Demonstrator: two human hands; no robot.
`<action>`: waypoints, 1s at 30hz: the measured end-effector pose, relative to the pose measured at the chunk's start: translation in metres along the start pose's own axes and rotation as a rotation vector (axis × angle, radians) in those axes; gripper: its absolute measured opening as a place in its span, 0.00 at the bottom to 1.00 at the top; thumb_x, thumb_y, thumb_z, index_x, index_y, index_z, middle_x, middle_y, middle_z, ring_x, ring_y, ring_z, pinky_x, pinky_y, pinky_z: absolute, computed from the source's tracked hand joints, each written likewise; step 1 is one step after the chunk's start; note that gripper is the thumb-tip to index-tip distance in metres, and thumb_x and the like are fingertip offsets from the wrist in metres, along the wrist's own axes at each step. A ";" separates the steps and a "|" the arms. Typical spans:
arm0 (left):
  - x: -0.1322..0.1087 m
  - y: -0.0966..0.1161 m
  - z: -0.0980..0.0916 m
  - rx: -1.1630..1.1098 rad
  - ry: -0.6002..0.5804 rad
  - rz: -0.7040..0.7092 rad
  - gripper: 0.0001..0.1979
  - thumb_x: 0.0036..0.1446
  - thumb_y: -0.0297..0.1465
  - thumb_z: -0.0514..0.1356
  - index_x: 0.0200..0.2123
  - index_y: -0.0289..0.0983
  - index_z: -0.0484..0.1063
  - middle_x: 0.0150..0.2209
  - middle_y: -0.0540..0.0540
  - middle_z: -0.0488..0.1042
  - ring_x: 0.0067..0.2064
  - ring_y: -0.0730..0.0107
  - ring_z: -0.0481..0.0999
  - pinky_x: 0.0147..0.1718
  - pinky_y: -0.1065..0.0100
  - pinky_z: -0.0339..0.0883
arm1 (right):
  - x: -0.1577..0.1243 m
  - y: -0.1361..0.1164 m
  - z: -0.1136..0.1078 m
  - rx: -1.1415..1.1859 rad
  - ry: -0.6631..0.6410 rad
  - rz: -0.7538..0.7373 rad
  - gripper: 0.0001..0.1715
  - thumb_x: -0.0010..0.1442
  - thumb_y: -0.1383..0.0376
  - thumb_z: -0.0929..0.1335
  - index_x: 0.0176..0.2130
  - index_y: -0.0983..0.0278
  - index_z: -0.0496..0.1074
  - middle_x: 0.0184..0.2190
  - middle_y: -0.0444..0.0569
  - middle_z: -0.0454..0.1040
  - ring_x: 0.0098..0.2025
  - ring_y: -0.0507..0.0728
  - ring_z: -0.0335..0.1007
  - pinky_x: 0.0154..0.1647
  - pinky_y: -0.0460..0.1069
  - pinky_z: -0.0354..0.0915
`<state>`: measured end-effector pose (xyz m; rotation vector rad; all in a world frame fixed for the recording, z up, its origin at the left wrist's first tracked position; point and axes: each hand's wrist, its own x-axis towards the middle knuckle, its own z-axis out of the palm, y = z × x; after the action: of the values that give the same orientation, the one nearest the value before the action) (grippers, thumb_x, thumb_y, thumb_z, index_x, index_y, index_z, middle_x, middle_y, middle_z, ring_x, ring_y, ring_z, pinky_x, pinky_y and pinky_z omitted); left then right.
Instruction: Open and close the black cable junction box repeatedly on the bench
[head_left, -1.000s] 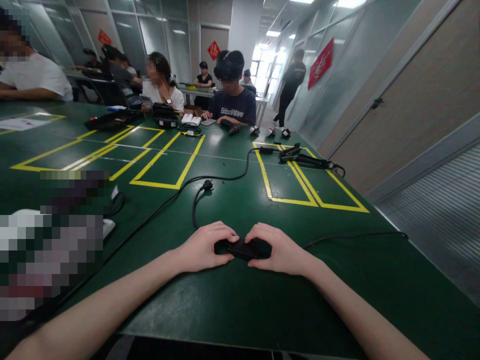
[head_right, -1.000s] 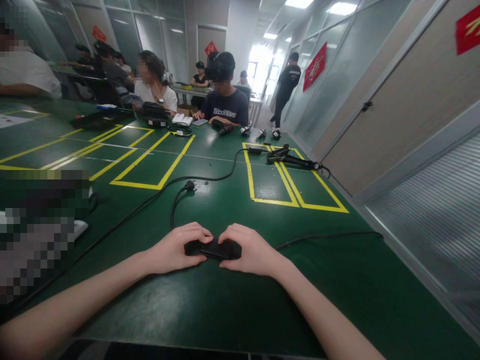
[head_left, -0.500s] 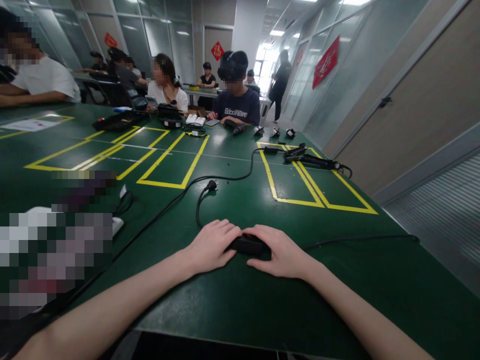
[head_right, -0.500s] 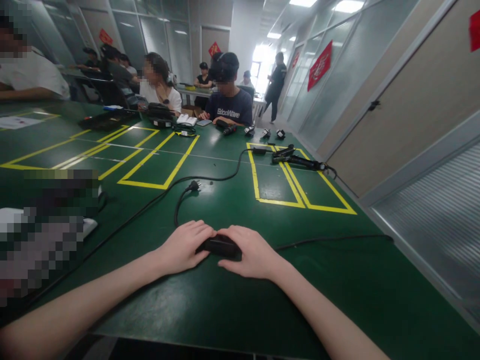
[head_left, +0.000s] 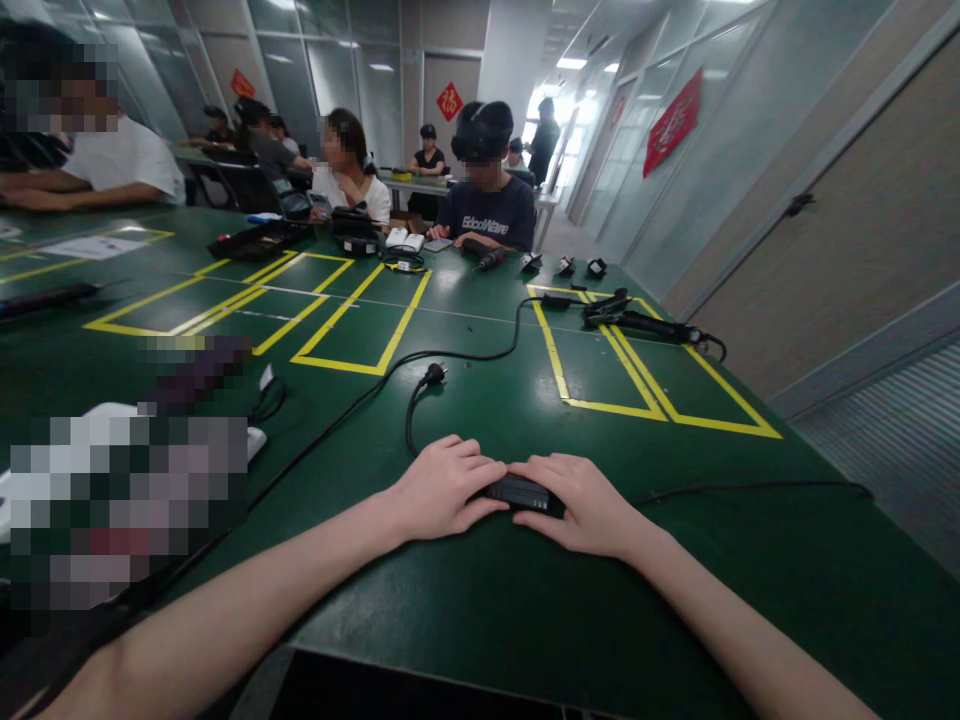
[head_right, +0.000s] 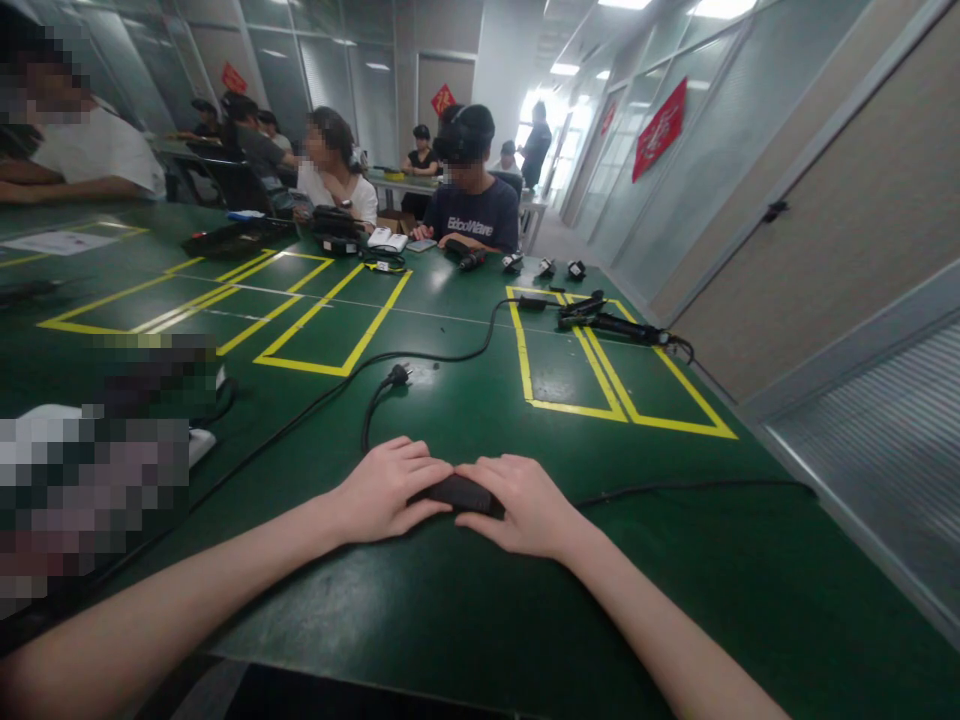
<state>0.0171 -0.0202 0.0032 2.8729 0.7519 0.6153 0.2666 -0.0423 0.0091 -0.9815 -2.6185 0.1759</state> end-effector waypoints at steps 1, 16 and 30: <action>0.000 0.001 0.001 -0.014 0.010 -0.012 0.14 0.72 0.40 0.59 0.49 0.36 0.74 0.44 0.42 0.82 0.44 0.58 0.77 0.43 0.60 0.67 | 0.000 0.000 0.000 -0.011 0.013 -0.015 0.20 0.70 0.55 0.68 0.54 0.64 0.74 0.41 0.55 0.82 0.40 0.60 0.80 0.41 0.53 0.71; 0.000 -0.002 0.003 0.037 0.122 0.068 0.16 0.75 0.37 0.54 0.59 0.36 0.72 0.56 0.41 0.81 0.49 0.59 0.79 0.49 0.58 0.68 | -0.003 0.003 -0.006 0.462 0.146 0.238 0.16 0.63 0.55 0.73 0.48 0.61 0.76 0.37 0.48 0.81 0.35 0.57 0.77 0.38 0.51 0.73; -0.003 -0.005 -0.009 0.058 0.329 0.065 0.27 0.72 0.31 0.55 0.71 0.38 0.58 0.67 0.38 0.70 0.68 0.57 0.68 0.68 0.51 0.59 | -0.007 0.038 -0.025 1.124 0.337 0.646 0.29 0.54 0.43 0.77 0.37 0.61 0.69 0.34 0.49 0.82 0.13 0.43 0.47 0.11 0.43 0.40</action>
<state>0.0094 -0.0173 0.0090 2.8934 0.7261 1.1121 0.3034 -0.0184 0.0225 -1.1640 -1.3924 1.3054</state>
